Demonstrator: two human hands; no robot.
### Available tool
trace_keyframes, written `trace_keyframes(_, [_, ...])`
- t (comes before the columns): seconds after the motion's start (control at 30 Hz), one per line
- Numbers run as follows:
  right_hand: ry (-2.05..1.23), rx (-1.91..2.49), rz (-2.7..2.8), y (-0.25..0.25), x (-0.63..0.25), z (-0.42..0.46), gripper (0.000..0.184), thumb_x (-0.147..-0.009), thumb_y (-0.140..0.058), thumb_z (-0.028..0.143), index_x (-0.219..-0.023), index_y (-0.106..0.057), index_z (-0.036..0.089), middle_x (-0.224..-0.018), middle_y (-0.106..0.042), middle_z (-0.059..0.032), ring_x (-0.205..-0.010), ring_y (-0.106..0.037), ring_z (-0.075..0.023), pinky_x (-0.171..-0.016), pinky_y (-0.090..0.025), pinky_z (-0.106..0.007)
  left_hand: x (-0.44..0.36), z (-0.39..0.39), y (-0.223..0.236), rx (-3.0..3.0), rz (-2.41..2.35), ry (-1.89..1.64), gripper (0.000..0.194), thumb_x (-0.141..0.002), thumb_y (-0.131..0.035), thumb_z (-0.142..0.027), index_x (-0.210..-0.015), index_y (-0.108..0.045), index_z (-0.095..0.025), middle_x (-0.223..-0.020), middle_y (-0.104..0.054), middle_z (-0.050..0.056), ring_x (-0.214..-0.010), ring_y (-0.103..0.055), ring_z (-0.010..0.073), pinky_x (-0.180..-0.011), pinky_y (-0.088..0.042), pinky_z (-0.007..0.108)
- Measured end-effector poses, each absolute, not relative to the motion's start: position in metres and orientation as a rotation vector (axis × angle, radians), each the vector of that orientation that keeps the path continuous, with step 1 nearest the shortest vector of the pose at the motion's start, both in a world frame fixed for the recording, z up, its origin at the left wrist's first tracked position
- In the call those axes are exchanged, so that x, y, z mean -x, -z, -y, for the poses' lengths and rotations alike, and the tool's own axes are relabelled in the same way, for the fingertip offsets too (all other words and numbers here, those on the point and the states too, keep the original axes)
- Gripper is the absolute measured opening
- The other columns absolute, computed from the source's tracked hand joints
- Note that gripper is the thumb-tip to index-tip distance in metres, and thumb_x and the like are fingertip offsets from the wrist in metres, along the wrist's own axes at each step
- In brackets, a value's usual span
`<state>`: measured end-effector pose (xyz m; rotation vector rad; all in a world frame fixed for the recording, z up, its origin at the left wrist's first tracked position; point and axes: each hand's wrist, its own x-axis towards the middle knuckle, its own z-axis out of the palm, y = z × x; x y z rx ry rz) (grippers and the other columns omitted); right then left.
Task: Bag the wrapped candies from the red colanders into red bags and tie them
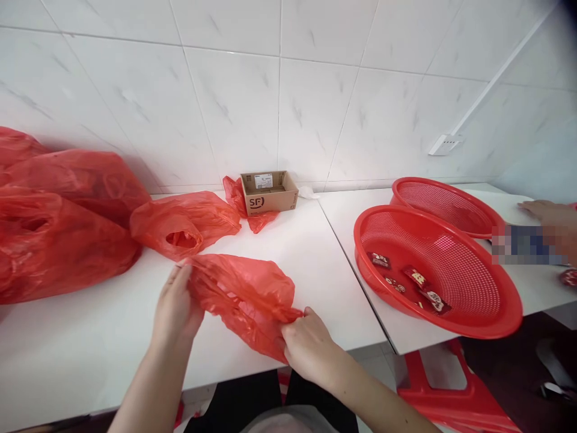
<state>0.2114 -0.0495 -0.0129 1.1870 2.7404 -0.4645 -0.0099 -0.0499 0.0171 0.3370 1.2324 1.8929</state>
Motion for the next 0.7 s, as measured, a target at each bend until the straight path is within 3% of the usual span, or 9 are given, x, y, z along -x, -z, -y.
trace_keyframes(0.07, [0.497, -1.214, -2.770, 0.003, -0.215, 0.051, 0.020, -0.086, -0.048, 0.016, -0.077, -0.065, 0.017, -0.074, -0.070, -0.0065, -0.068, -0.065, -0.0208, -0.068, -0.039, -0.033, 0.015, 0.047, -0.020, -0.351, -1.222, -1.913, 0.022, -0.069, -0.075, -0.027, -0.085, -0.062, -0.019, -0.083, -0.064, -0.001, -0.070, -0.060, 0.0110, -0.060, -0.050, 0.018])
trace_keyframes(0.17, [0.589, -1.284, -2.912, -0.009, -0.213, 0.053, 0.025, -0.091, -0.046, 0.024, -0.109, -0.065, 0.021, -0.075, -0.070, -0.0029, -0.064, -0.064, -0.0198, -0.061, -0.041, -0.031, 0.004, 0.050, -0.019, -0.428, -1.233, -1.755, 0.025, -0.070, -0.075, -0.032, -0.085, -0.061, -0.019, -0.078, -0.064, -0.001, -0.067, -0.061, 0.0119, -0.058, -0.050, 0.019])
trace_keyframes(0.27, [0.751, -1.345, -3.114, -0.009, -0.200, 0.051, 0.038, -0.097, -0.040, 0.025, -0.134, -0.051, 0.023, -0.090, -0.072, -0.0025, -0.075, -0.067, -0.0175, -0.065, -0.046, -0.028, -0.018, 0.056, -0.015, -0.541, -1.288, -1.551, 0.025, -0.073, -0.072, -0.036, -0.086, -0.058, -0.020, -0.073, -0.062, -0.002, -0.062, -0.059, 0.0114, -0.056, -0.047, 0.020])
trace_keyframes(0.33, [0.793, -1.376, -3.207, -0.003, -0.191, 0.042, 0.036, -0.097, -0.039, 0.021, -0.130, -0.054, 0.021, -0.105, -0.069, -0.0052, -0.089, -0.066, -0.0169, -0.072, -0.048, -0.027, -0.028, 0.060, -0.014, -0.687, -1.297, -1.360, 0.023, -0.077, -0.068, -0.037, -0.090, -0.058, -0.021, -0.074, -0.061, -0.003, -0.060, -0.057, 0.0110, -0.056, -0.045, 0.020])
trace_keyframes(0.43, [0.651, -1.507, -3.110, 0.005, -0.192, 0.014, 0.028, -0.094, -0.044, 0.016, -0.115, -0.062, 0.018, -0.110, -0.067, -0.0085, -0.097, -0.063, -0.0196, -0.079, -0.049, -0.030, -0.027, 0.061, -0.013, -0.945, -1.343, -1.040, 0.024, -0.082, -0.060, -0.042, -0.096, -0.060, -0.022, -0.066, -0.056, -0.004, -0.055, -0.051, 0.0103, -0.053, -0.040, 0.020])
trace_keyframes(0.53, [0.496, -1.675, -2.914, 0.007, -0.211, -0.016, 0.035, -0.087, -0.052, 0.014, -0.122, -0.058, 0.015, -0.114, -0.065, -0.0125, -0.105, -0.061, -0.0248, -0.087, -0.047, -0.037, 0.001, 0.056, -0.008, -1.129, -1.702, -0.940, 0.026, -0.083, -0.055, -0.041, -0.099, -0.063, -0.023, -0.062, -0.054, -0.004, -0.050, -0.046, 0.0118, -0.050, -0.035, 0.022])
trace_keyframes(0.6, [0.534, -1.721, -2.817, 0.004, -0.226, -0.025, 0.045, -0.084, -0.055, 0.013, -0.128, -0.054, 0.017, -0.116, -0.064, -0.0113, -0.108, -0.060, -0.0249, -0.088, -0.046, -0.036, 0.025, 0.051, -0.004, -1.207, -2.037, -1.012, 0.026, -0.081, -0.055, -0.040, -0.099, -0.064, -0.024, -0.072, -0.059, -0.002, -0.055, -0.050, 0.0141, -0.054, -0.038, 0.024])
trace_keyframes(0.7, [0.683, -1.708, -2.662, -0.004, -0.240, -0.022, 0.048, -0.081, -0.059, 0.016, -0.129, -0.053, 0.021, -0.107, -0.067, -0.0075, -0.096, -0.064, -0.0224, -0.074, -0.048, -0.029, 0.041, 0.050, -0.004, -1.340, -2.287, -1.108, 0.028, -0.081, -0.055, -0.039, -0.103, -0.064, -0.024, -0.098, -0.061, 0.004, -0.078, -0.059, 0.0196, -0.070, -0.046, 0.030])
